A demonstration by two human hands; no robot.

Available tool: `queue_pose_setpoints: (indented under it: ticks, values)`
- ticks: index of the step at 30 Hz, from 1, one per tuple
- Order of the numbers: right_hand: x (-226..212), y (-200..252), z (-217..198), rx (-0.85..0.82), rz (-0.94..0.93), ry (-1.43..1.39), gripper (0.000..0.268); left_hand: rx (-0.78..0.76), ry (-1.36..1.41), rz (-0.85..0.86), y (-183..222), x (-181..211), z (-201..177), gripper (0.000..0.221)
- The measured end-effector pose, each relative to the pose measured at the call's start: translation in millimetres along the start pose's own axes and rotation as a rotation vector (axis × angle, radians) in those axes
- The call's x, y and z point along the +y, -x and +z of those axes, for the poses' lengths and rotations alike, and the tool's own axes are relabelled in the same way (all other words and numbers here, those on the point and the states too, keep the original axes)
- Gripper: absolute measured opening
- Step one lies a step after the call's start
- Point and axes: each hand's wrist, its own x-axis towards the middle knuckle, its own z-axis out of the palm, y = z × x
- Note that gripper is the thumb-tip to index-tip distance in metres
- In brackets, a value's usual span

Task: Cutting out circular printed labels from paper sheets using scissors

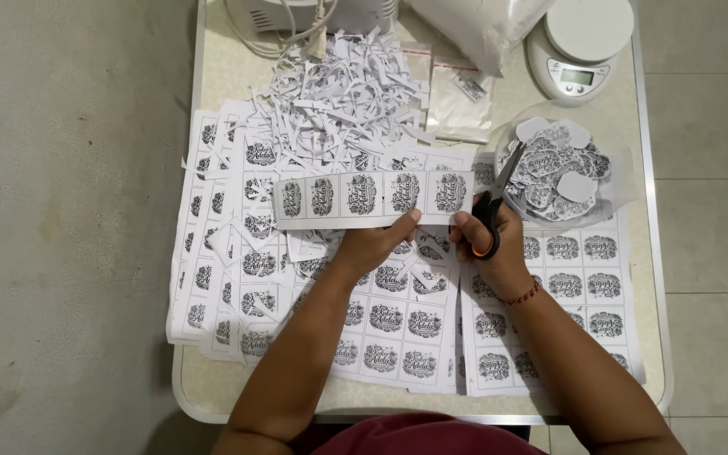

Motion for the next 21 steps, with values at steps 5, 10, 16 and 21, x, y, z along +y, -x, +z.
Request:
queue_pose_setpoints:
  ticks: [5,10,16,21]
  values:
    - [2.6,-1.4,0.7,-0.207,-0.007,0.104,0.023,0.171,0.0,0.122,-13.6,-24.3,5.9,0.036]
    - [-22.7,6.5,13.4,-0.472,-0.027,0.336,0.042,0.275,0.085,0.041,-4.7,-26.6,5.9,0.039]
    - [-21.7,7.8,14.0,-0.602,-0.094,0.517,0.033,0.285,0.052,0.084,-0.4,-22.4,9.3,0.042]
    - [-14.9,4.8,7.6,-0.618,-0.07,0.492,0.033,0.247,-0.008,0.14,-7.3,-16.8,12.1,0.036]
